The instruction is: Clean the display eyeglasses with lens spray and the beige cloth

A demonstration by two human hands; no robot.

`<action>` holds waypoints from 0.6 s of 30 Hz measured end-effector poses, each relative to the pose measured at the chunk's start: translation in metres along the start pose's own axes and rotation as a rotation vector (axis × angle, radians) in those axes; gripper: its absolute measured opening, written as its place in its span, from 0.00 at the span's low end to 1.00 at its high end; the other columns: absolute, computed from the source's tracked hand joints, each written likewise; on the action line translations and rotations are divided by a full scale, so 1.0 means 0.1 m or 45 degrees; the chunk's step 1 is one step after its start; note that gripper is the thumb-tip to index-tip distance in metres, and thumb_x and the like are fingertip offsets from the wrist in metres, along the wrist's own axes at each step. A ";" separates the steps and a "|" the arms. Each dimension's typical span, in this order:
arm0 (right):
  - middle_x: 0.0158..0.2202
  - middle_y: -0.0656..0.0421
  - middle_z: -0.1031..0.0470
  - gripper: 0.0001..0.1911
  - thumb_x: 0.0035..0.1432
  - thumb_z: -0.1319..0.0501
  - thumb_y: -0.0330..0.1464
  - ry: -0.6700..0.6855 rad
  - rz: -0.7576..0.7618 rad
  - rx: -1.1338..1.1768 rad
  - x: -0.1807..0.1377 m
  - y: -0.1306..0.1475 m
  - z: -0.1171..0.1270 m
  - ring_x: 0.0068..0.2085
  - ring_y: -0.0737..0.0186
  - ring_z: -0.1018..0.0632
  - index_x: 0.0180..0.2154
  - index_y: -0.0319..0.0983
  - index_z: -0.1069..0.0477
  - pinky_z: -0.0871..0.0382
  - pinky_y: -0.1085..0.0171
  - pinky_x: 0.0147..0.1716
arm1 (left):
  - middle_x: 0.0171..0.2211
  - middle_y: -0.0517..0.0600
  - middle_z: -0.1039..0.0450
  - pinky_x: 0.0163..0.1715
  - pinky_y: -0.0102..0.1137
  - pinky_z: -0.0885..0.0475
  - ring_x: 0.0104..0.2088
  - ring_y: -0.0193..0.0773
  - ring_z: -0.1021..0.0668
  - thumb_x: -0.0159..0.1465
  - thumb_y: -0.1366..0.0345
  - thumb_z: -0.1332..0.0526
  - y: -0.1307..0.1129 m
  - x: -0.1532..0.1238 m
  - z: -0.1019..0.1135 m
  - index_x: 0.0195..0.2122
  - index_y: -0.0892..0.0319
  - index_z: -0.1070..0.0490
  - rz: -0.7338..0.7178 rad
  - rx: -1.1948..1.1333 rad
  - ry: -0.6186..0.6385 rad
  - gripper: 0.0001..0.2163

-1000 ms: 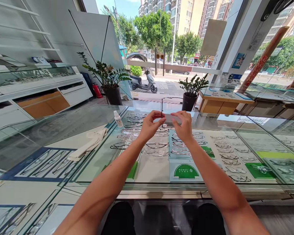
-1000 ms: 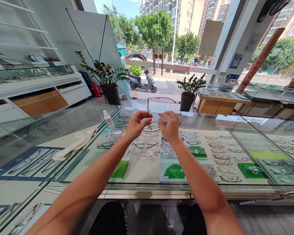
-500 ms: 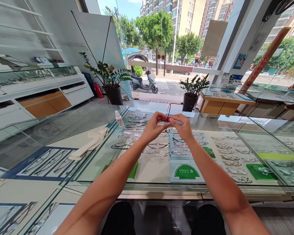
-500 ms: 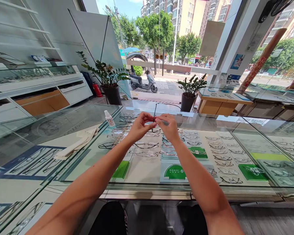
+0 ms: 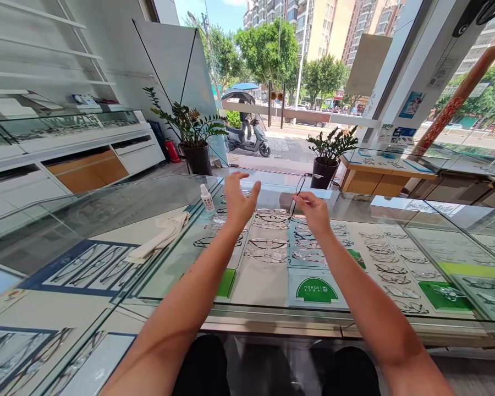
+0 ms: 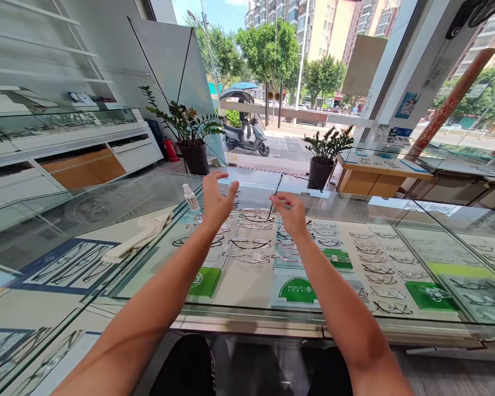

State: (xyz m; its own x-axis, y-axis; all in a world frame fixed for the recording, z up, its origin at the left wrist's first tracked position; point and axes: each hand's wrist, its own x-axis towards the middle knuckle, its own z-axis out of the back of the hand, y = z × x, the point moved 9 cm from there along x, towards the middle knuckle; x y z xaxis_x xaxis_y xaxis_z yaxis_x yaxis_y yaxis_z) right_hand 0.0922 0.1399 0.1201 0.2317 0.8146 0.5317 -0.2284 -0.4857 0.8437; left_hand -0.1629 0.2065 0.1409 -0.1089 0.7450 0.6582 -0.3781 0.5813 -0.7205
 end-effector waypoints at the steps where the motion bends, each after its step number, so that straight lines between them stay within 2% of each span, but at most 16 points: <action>1: 0.46 0.56 0.12 0.14 0.63 0.29 0.48 -0.007 -0.010 0.009 0.01 -0.01 0.01 0.51 0.50 0.17 0.39 0.46 0.13 0.26 0.52 0.54 | 0.72 0.67 0.40 0.75 0.59 0.45 0.75 0.64 0.39 0.70 0.52 0.33 0.12 0.07 0.20 0.59 0.58 0.28 0.068 0.170 -0.165 0.22; 2: 0.45 0.56 0.12 0.13 0.63 0.29 0.47 -0.017 -0.019 0.015 0.01 -0.02 0.03 0.51 0.50 0.17 0.39 0.46 0.13 0.26 0.52 0.54 | 0.76 0.68 0.46 0.76 0.60 0.49 0.77 0.66 0.44 0.70 0.52 0.33 0.25 0.12 0.35 0.62 0.59 0.28 0.156 0.315 -0.270 0.24; 4: 0.44 0.57 0.12 0.13 0.62 0.29 0.47 -0.035 -0.034 0.018 0.02 -0.04 0.05 0.51 0.50 0.17 0.39 0.47 0.13 0.26 0.51 0.55 | 0.81 0.67 0.59 0.76 0.63 0.54 0.80 0.70 0.52 0.70 0.49 0.35 0.50 0.20 0.53 0.67 0.59 0.30 0.343 0.517 -0.315 0.29; 6: 0.44 0.57 0.12 0.12 0.62 0.29 0.47 -0.041 -0.048 0.019 0.02 -0.06 0.05 0.51 0.50 0.17 0.38 0.47 0.13 0.27 0.51 0.56 | 0.83 0.66 0.67 0.75 0.66 0.57 0.80 0.74 0.57 0.70 0.44 0.37 0.76 0.23 0.58 0.70 0.59 0.30 0.523 0.625 -0.236 0.33; 8: 0.44 0.57 0.12 0.12 0.61 0.29 0.46 -0.042 -0.058 0.022 0.02 -0.06 0.05 0.51 0.50 0.17 0.37 0.47 0.13 0.26 0.51 0.56 | 0.83 0.67 0.69 0.74 0.68 0.59 0.81 0.77 0.60 0.68 0.39 0.38 0.98 0.23 0.55 0.70 0.58 0.29 0.671 0.682 -0.130 0.37; 11: 0.43 0.57 0.12 0.12 0.61 0.29 0.46 -0.044 -0.063 0.022 0.02 -0.05 0.05 0.50 0.50 0.17 0.37 0.47 0.13 0.26 0.50 0.56 | 0.83 0.69 0.66 0.72 0.73 0.59 0.80 0.80 0.60 0.64 0.34 0.38 1.18 0.22 0.49 0.67 0.59 0.25 0.788 0.702 -0.016 0.39; 14: 0.42 0.57 0.12 0.12 0.60 0.29 0.46 -0.054 -0.067 0.024 0.02 -0.04 0.06 0.50 0.50 0.17 0.37 0.47 0.13 0.25 0.50 0.56 | 0.81 0.72 0.57 0.70 0.75 0.58 0.79 0.82 0.56 0.62 0.32 0.39 1.30 0.24 0.47 0.62 0.59 0.22 0.829 0.724 0.044 0.39; 18: 0.43 0.57 0.11 0.12 0.61 0.29 0.46 -0.065 -0.069 0.032 0.03 -0.04 0.08 0.50 0.50 0.17 0.37 0.46 0.13 0.26 0.50 0.57 | 0.77 0.77 0.46 0.69 0.77 0.57 0.77 0.84 0.50 0.61 0.32 0.40 1.39 0.26 0.45 0.62 0.62 0.24 0.826 0.765 0.109 0.41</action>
State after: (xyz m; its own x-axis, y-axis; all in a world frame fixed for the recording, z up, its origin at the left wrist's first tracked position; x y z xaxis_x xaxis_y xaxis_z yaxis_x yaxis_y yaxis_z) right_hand 0.1017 0.1417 0.1186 0.2908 0.8231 0.4879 -0.1903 -0.4500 0.8725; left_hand -0.2595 0.2918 0.0680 -0.4094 0.9039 0.1242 -0.6871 -0.2160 -0.6937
